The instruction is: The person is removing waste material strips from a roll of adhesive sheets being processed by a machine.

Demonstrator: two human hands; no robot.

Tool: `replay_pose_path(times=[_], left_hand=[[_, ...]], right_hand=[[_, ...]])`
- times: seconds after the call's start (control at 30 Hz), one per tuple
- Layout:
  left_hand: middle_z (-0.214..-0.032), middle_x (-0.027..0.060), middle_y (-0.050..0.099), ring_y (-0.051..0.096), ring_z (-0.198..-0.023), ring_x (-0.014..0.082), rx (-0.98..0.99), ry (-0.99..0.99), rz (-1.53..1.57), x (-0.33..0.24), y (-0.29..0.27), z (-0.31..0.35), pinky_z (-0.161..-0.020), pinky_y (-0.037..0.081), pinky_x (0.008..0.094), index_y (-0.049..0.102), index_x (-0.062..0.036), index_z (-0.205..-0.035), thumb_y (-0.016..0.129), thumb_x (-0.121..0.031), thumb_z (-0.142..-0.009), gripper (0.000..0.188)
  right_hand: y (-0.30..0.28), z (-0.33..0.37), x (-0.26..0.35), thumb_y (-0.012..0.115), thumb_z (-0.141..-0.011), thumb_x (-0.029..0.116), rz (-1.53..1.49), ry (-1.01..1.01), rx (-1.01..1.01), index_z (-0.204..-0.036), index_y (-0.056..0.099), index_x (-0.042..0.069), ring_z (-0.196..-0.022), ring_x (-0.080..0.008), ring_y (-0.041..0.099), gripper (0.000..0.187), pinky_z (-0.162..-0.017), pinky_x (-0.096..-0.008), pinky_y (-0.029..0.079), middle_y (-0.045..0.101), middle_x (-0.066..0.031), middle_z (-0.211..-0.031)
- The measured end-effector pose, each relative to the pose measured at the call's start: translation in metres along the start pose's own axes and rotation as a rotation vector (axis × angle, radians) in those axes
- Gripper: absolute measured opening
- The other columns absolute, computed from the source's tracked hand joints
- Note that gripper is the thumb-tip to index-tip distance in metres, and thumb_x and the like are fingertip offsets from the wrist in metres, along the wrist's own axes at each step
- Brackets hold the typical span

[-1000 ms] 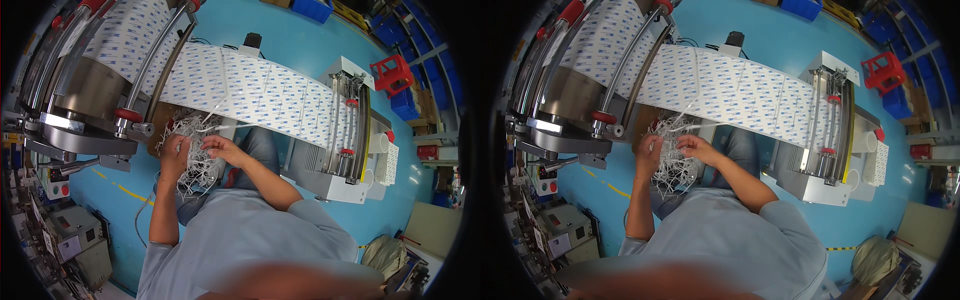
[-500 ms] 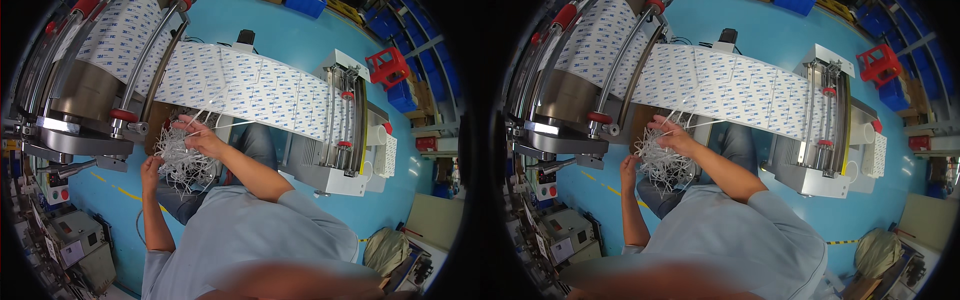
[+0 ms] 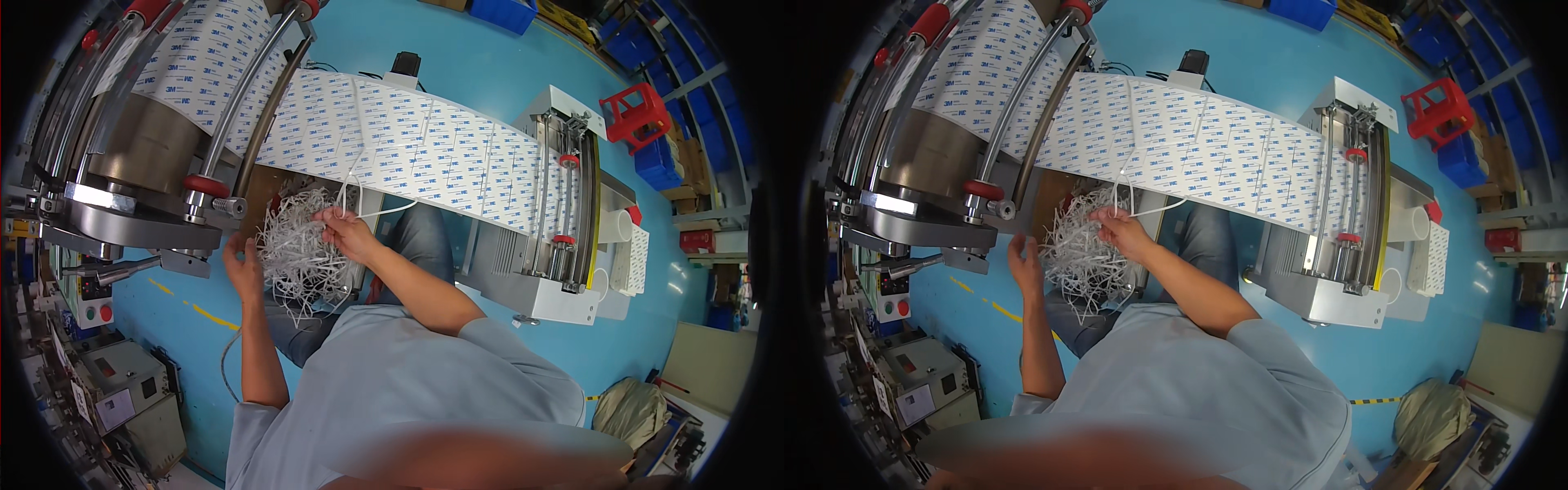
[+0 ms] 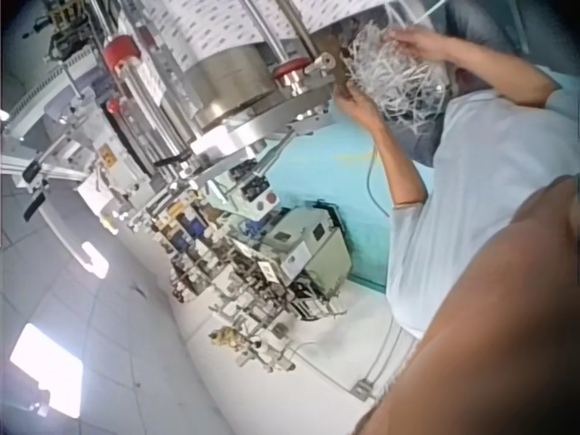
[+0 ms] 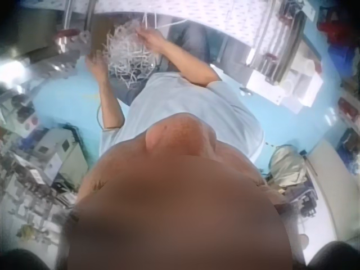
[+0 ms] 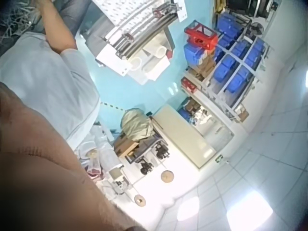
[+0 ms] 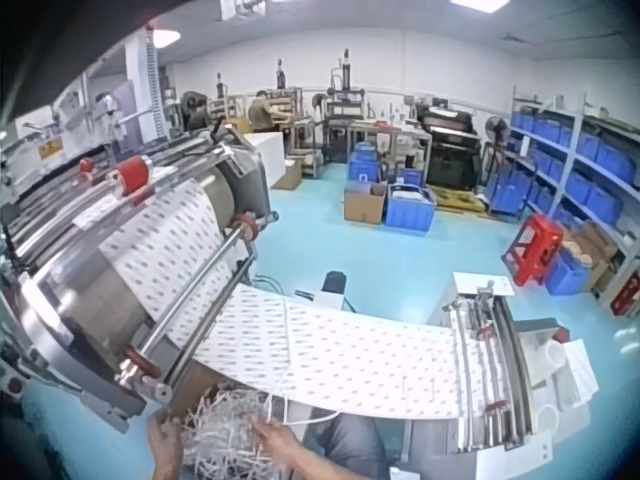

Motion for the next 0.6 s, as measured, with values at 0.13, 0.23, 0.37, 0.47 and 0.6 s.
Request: replay_pose_path(times=[0.13,0.23,0.37,0.47,0.6], left_hand=[[-0.103,0.0159,0.054,0.048,-0.101,0.0321,-0.017,0.586,-0.566,-0.119,0.045,0.050,-0.091,0.035,0.0402,0.053,-0.0007,-0.107,0.060,-0.013,-0.079,0.031],[-0.112,0.0143,0.051,0.047,-0.102,0.0340,0.278,0.726,-0.431,-0.156,0.109,0.075,-0.095,0.030,0.0444,0.050,-0.0016,-0.112,0.065,-0.018,-0.074,0.045],[-0.115,0.0169,0.050,0.046,-0.105,0.0353,0.455,0.638,-0.569,-0.153,0.169,0.080,-0.098,0.028,0.0455,0.042,-0.0016,-0.123,0.070,-0.021,-0.067,0.065],[-0.096,0.0160,0.060,0.053,-0.095,0.0329,0.478,0.650,-0.546,-0.147,0.180,0.079,-0.096,0.030,0.0460,0.052,-0.0023,-0.108,0.068,-0.017,-0.068,0.045],[-0.076,0.0133,0.063,0.059,-0.075,0.0324,0.503,0.557,-0.471,-0.149,0.175,0.076,-0.076,0.044,0.0400,0.062,-0.0019,-0.089,0.061,-0.012,-0.074,0.018]], right_hand=[[-0.017,0.004,0.004,0.051,-0.093,0.024,0.038,-0.010,-0.141,-0.102,0.058,0.006,-0.061,-0.0073,0.049,0.022,-0.058,-0.0212,0.042,0.056,0.0007,-0.079],[-0.009,0.002,0.007,0.051,-0.092,0.022,0.016,-0.039,-0.033,-0.107,0.056,0.005,-0.068,-0.0085,0.054,0.023,-0.063,-0.0223,0.045,0.058,0.0005,-0.081],[0.027,0.020,0.011,0.051,-0.090,0.016,-0.008,-0.132,0.234,-0.122,0.045,0.005,-0.108,-0.0157,0.051,0.034,-0.091,-0.0304,0.042,0.054,-0.0072,-0.117],[0.019,0.040,0.014,0.050,-0.088,0.009,0.533,-0.232,0.016,-0.123,0.045,0.006,-0.111,-0.0171,0.049,0.035,-0.093,-0.0309,0.040,0.052,-0.0077,-0.119],[-0.009,0.032,-0.010,0.052,-0.087,0.006,0.254,-0.150,0.031,-0.121,0.047,0.007,-0.107,-0.0163,0.052,0.034,-0.091,-0.0301,0.043,0.054,-0.0056,-0.117]])
Point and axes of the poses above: each hand's wrist, its own z-axis away from the middle knuckle, its own y-axis out of the palm, x = y × z, the point moved 10 cm from there along -z, towards the middle knuckle
